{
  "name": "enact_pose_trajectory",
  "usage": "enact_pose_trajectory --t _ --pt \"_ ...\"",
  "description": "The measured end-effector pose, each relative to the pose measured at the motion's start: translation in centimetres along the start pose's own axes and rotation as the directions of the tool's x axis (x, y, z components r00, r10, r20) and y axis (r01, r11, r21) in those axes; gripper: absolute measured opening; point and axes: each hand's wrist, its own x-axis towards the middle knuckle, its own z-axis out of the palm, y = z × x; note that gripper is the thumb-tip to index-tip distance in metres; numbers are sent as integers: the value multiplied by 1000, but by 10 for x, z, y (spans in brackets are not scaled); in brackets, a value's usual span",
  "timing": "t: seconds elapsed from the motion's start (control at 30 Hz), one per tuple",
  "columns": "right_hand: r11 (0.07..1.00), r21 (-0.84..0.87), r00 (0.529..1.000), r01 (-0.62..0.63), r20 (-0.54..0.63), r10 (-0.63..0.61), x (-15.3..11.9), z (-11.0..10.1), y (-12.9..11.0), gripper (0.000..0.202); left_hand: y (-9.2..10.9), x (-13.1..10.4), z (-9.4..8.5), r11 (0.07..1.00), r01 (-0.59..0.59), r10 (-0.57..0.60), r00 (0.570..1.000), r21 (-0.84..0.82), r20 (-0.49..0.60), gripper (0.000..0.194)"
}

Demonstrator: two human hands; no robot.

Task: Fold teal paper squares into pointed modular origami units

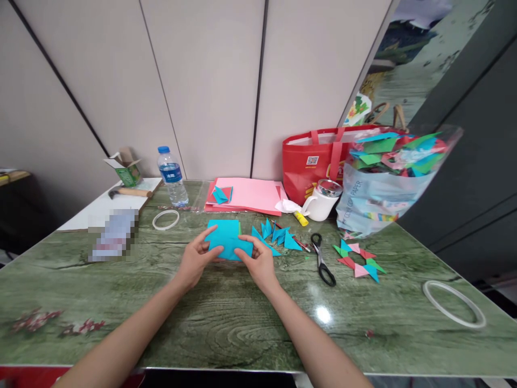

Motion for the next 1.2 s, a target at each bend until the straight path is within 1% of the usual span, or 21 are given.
enact_pose_trajectory --t 0.13,0.27,0.4,0.53,0.6,0.77,0.97,1.2 --pt "1000 -14 1000 6 -5 -6 0 0 4 37 -1 1 -1 999 33 -33 999 -11 34 42" --pt "1000 -28 1000 0 -23 -1 -1 0 2 34 -3 2 0 1000 22 -23 999 17 41 36" --pt "998 -67 1000 11 -13 -11 -1 0 0 32 -6 2 0 1000 3 -5 999 29 54 33" --pt "986 -160 999 37 -2 -38 -2 0 -1 29 -3 0 -2 999 20 -22 999 28 50 32" --pt "979 -198 999 52 13 -51 -2 0 -2 29 0 -1 -2 999 27 -30 997 37 68 34" --pt "959 -268 996 91 35 -84 -3 0 -5 27 1 -1 -4 996 87 -90 990 37 105 47" --pt "952 -295 996 86 47 -76 -4 0 -8 29 -4 1 -3 995 92 -94 995 45 40 42" --pt "956 -284 996 77 57 -64 -4 -1 -6 31 -2 1 -2 994 101 -102 995 45 19 38"
